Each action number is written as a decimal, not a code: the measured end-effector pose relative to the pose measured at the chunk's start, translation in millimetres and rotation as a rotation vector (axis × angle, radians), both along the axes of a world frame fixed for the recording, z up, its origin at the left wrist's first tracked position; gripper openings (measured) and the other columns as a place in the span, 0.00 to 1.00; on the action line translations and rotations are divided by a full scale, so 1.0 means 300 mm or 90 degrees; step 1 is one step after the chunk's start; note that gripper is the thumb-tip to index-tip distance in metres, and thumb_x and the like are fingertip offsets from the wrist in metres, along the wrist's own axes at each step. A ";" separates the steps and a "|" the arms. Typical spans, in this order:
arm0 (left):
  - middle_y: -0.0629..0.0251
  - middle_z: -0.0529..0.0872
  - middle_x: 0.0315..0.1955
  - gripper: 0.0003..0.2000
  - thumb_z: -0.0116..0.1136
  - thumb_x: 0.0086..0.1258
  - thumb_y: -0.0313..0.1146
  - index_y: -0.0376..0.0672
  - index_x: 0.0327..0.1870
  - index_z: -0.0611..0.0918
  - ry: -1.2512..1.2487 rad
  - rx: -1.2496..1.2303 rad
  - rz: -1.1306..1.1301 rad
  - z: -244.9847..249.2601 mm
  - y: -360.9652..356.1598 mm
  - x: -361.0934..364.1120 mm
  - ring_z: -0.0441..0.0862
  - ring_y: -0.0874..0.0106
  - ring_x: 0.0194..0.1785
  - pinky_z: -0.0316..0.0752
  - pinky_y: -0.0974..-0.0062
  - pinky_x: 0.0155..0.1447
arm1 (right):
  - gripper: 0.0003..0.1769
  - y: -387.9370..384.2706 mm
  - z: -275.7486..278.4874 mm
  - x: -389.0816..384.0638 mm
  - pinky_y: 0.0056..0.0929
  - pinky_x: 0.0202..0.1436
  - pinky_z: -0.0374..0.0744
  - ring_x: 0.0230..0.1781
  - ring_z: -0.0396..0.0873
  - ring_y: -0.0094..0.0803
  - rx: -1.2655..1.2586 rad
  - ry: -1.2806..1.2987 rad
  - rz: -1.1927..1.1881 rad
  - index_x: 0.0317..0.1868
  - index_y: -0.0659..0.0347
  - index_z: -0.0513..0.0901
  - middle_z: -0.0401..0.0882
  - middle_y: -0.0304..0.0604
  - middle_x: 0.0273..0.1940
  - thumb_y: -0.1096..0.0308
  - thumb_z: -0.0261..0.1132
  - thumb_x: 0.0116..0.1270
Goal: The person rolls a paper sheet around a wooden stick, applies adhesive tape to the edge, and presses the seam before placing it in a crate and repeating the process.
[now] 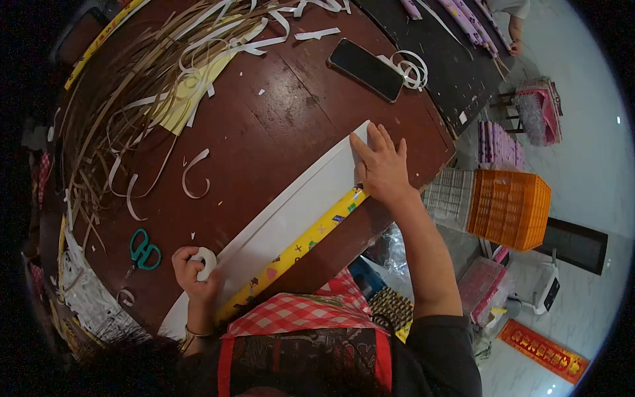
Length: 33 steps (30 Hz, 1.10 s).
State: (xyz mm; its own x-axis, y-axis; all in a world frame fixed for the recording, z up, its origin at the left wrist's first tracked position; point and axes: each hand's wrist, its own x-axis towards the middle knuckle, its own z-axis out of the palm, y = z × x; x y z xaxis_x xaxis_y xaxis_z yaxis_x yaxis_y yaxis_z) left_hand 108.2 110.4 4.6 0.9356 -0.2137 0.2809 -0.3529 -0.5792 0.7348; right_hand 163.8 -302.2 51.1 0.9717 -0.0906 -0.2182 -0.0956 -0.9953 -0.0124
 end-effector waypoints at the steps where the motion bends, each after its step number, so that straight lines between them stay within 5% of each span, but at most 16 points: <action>1: 0.58 0.76 0.42 0.17 0.69 0.39 0.29 0.44 0.24 0.69 0.003 0.003 0.005 -0.003 0.004 0.000 0.73 0.56 0.46 0.71 0.61 0.47 | 0.30 -0.001 -0.001 0.000 0.67 0.71 0.49 0.75 0.52 0.47 -0.003 -0.001 -0.003 0.67 0.43 0.70 0.56 0.50 0.72 0.69 0.55 0.63; 33: 0.57 0.78 0.46 0.17 0.73 0.38 0.34 0.46 0.19 0.71 -0.019 0.111 0.105 0.020 -0.014 -0.003 0.75 0.57 0.49 0.66 0.60 0.51 | 0.30 -0.051 -0.036 -0.004 0.65 0.71 0.49 0.75 0.51 0.48 -0.003 -0.014 0.057 0.68 0.46 0.70 0.56 0.49 0.72 0.71 0.52 0.63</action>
State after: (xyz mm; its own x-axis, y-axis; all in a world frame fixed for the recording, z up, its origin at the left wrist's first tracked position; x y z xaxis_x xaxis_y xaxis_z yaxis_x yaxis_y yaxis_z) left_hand 107.4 106.2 10.5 0.9538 -0.1060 0.2811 -0.2627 -0.7479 0.6096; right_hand 162.8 -317.6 40.2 0.9805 -0.0035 -0.1967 -0.0054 -0.9999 -0.0094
